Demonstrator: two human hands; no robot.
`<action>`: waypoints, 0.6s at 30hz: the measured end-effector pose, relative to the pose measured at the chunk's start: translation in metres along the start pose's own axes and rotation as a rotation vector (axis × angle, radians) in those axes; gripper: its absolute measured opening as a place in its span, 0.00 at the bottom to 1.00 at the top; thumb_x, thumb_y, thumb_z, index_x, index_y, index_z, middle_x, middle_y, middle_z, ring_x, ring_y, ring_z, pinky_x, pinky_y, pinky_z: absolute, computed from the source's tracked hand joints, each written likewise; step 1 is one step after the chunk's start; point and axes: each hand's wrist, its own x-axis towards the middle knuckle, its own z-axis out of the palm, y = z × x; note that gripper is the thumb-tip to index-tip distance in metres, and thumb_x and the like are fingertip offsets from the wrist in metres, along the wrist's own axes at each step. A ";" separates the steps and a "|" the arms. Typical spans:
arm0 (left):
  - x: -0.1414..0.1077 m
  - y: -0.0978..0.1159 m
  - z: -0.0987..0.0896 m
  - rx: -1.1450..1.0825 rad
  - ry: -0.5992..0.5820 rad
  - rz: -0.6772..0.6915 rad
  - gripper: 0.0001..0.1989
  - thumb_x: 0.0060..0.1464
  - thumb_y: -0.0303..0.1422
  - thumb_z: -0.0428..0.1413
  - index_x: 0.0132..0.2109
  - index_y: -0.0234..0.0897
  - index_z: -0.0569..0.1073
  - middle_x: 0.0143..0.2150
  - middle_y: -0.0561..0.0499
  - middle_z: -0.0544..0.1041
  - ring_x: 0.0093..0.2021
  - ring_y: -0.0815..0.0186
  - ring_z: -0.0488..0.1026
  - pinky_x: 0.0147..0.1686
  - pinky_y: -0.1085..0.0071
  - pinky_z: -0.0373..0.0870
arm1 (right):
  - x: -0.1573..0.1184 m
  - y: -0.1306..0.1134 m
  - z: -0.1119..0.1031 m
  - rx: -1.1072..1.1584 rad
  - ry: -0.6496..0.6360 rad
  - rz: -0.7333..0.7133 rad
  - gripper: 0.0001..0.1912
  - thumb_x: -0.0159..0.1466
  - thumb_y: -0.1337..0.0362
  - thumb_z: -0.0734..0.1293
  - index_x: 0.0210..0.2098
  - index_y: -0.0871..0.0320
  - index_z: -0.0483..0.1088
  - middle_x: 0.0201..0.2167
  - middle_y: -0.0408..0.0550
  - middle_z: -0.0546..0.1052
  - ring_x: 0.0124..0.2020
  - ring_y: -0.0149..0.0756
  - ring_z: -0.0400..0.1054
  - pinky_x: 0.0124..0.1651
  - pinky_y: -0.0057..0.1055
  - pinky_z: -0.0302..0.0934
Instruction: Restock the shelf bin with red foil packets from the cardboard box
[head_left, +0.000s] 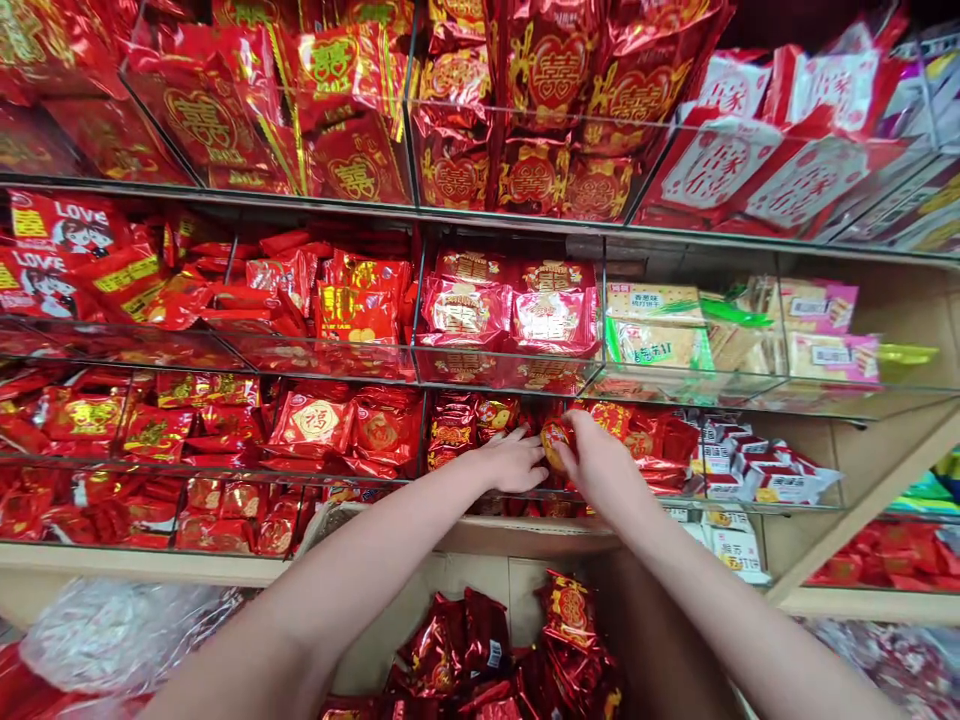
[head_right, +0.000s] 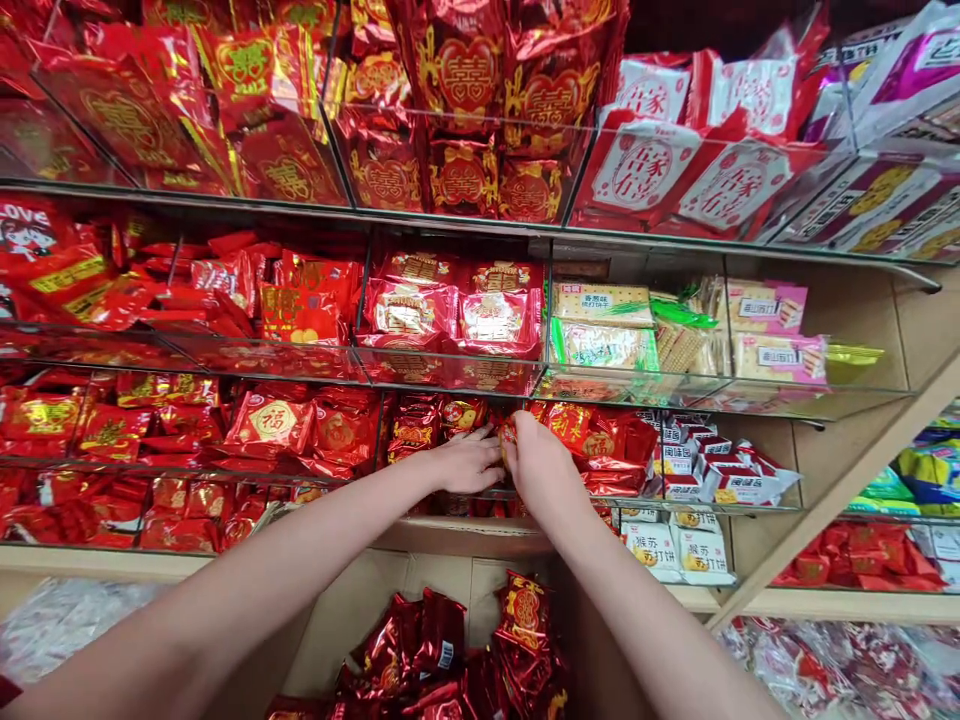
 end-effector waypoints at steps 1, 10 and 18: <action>0.003 0.000 0.002 0.003 -0.013 -0.015 0.25 0.54 0.44 0.40 0.59 0.45 0.53 0.62 0.54 0.51 0.62 0.53 0.41 0.56 0.47 0.45 | 0.006 -0.004 0.001 -0.083 -0.066 -0.004 0.09 0.61 0.66 0.56 0.42 0.60 0.57 0.33 0.52 0.71 0.34 0.39 0.68 0.33 0.30 0.59; -0.004 0.002 0.019 -0.001 0.111 -0.057 0.26 0.55 0.40 0.39 0.58 0.34 0.55 0.60 0.42 0.54 0.60 0.55 0.50 0.55 0.53 0.51 | 0.055 -0.035 0.014 -0.424 -0.380 -0.044 0.14 0.59 0.76 0.52 0.41 0.69 0.64 0.35 0.62 0.72 0.39 0.44 0.69 0.37 0.32 0.62; -0.005 0.000 0.028 -0.009 0.170 -0.067 0.23 0.54 0.41 0.41 0.52 0.34 0.63 0.57 0.44 0.60 0.58 0.56 0.53 0.56 0.58 0.51 | 0.075 -0.029 0.042 -0.476 -0.571 -0.045 0.15 0.58 0.75 0.55 0.40 0.71 0.69 0.37 0.66 0.72 0.41 0.46 0.68 0.41 0.36 0.61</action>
